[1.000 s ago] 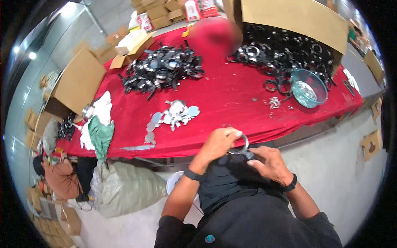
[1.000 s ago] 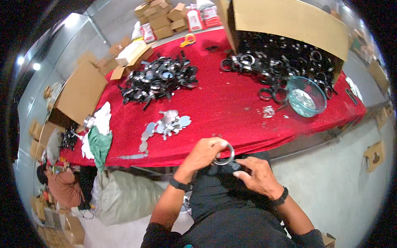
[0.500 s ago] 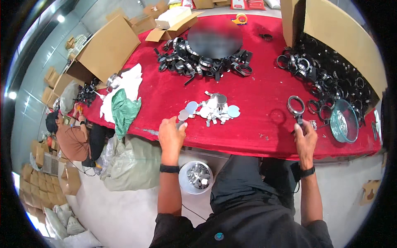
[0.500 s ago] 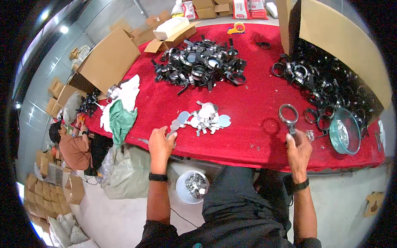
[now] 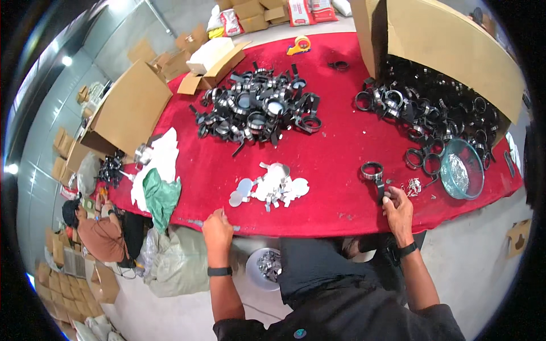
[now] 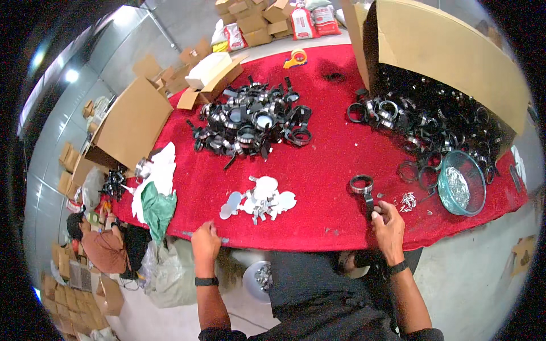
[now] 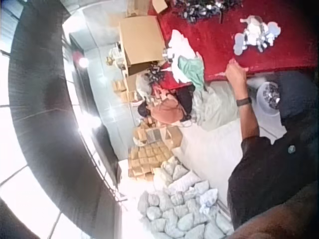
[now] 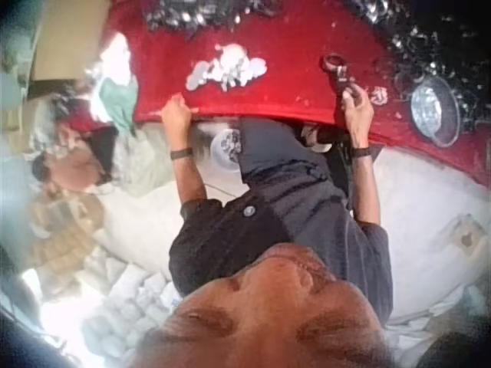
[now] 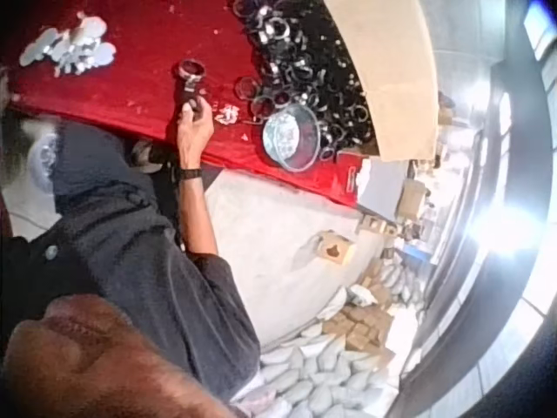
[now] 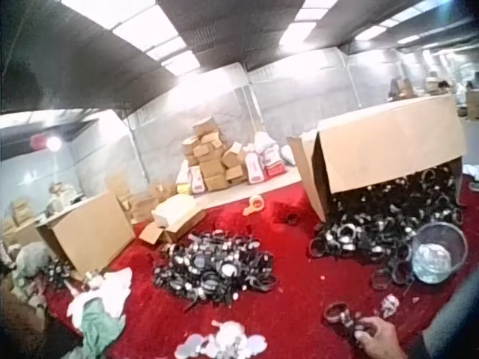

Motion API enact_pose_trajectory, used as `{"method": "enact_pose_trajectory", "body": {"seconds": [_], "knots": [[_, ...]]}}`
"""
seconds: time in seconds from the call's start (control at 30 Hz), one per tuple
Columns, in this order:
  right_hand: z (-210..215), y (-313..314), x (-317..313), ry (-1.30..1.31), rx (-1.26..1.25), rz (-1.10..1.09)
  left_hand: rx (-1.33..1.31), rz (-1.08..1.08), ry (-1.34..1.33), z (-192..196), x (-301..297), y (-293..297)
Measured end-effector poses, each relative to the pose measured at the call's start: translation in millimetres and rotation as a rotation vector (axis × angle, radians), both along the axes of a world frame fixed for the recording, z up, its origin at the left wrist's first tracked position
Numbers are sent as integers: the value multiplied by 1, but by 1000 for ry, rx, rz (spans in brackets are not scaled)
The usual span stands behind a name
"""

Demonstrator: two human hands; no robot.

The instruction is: Assembling small metal and plastic components at a workstation.

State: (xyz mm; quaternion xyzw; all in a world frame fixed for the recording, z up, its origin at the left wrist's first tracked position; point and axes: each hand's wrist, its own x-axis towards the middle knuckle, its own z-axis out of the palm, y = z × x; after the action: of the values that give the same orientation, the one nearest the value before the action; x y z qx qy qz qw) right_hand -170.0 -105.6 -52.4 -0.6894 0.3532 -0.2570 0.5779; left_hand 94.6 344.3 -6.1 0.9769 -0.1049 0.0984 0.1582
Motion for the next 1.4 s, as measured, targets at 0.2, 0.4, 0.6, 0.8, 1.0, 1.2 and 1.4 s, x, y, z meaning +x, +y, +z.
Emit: {"method": "enact_pose_trajectory", "body": {"seconds": [0.2, 0.4, 0.6, 0.8, 1.0, 1.2, 1.4], "knots": [[18, 16, -8, -151, 73, -159, -248, 239, -29, 34, -27, 1], [56, 79, 8, -84, -22, 366, -945, -223, 401, 3, -77, -108], [81, 98, 11, -152, -460, 290, -1306, -321, 803, -9, -123, -234], [66, 79, -6, -144, -694, 136, -1475, -331, 974, -18, -148, -279], [57, 62, -11, -92, -816, 56, -1459, -332, 1106, -27, -168, -298], [42, 41, -20, -308, 447, 98, -1675, -331, 1333, -11, -168, -303], [49, 37, -29, -432, 973, 102, -1375, -509, 1191, -22, -159, -305]]}}
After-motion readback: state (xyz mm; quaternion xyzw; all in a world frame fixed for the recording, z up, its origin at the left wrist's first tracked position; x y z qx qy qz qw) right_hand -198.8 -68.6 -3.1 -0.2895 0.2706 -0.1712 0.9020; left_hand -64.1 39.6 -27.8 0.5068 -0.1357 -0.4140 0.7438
